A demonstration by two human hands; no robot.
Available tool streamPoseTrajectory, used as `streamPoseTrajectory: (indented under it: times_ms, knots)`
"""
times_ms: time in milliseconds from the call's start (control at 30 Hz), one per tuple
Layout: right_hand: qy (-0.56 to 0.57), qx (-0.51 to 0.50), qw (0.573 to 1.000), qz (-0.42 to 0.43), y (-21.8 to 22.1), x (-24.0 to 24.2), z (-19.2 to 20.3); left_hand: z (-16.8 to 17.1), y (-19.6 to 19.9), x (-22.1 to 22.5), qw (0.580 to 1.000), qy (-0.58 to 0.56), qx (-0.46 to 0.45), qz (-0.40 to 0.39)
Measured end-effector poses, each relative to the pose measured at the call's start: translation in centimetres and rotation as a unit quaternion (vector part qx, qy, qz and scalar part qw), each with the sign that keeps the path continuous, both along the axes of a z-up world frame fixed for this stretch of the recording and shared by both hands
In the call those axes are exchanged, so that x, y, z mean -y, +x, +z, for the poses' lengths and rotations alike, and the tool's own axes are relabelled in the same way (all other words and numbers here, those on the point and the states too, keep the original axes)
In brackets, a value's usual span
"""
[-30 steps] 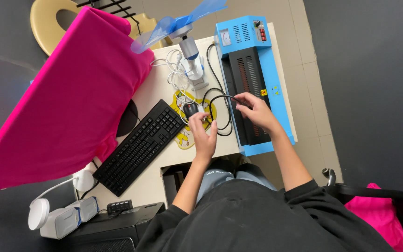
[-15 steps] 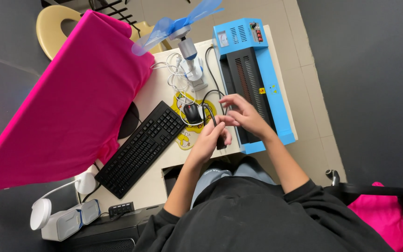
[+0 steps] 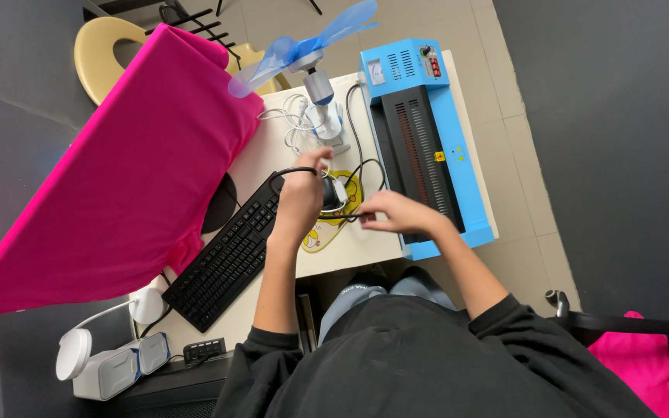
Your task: Organizing various shop items including reams of paper, pens, and electronics onto storage shelves.
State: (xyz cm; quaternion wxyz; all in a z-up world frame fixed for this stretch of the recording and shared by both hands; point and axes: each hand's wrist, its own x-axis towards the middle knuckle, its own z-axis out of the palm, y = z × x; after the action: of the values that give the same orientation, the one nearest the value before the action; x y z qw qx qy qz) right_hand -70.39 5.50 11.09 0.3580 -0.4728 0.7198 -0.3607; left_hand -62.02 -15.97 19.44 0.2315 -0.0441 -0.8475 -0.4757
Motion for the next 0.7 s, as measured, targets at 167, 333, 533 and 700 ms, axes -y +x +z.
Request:
streamPoseTrajectory:
  times_ms: [167, 333, 533, 700]
  knots:
    - [-0.113, -0.164, 0.98, -0.027, -3.8, -1.4, 3.1, -5.3, 0.2, -1.2, 0.955, 0.037, 0.26, -0.138]
    - [-0.208, -0.166, 0.963, -0.034, -6.7, -0.1, 4.6, -8.7, -0.2, -3.0, 0.821, 0.341, 0.358, -0.287]
    - [-0.099, 0.019, 0.981, -0.163, -8.7, 1.6, -1.5, -4.2, -3.9, -1.7, 0.695, 0.582, 0.088, -0.412]
    - [0.046, 0.124, 0.984, -0.116, -7.3, 0.5, -4.9, -1.8, -7.9, -0.2, 0.919, 0.314, -0.083, -0.222]
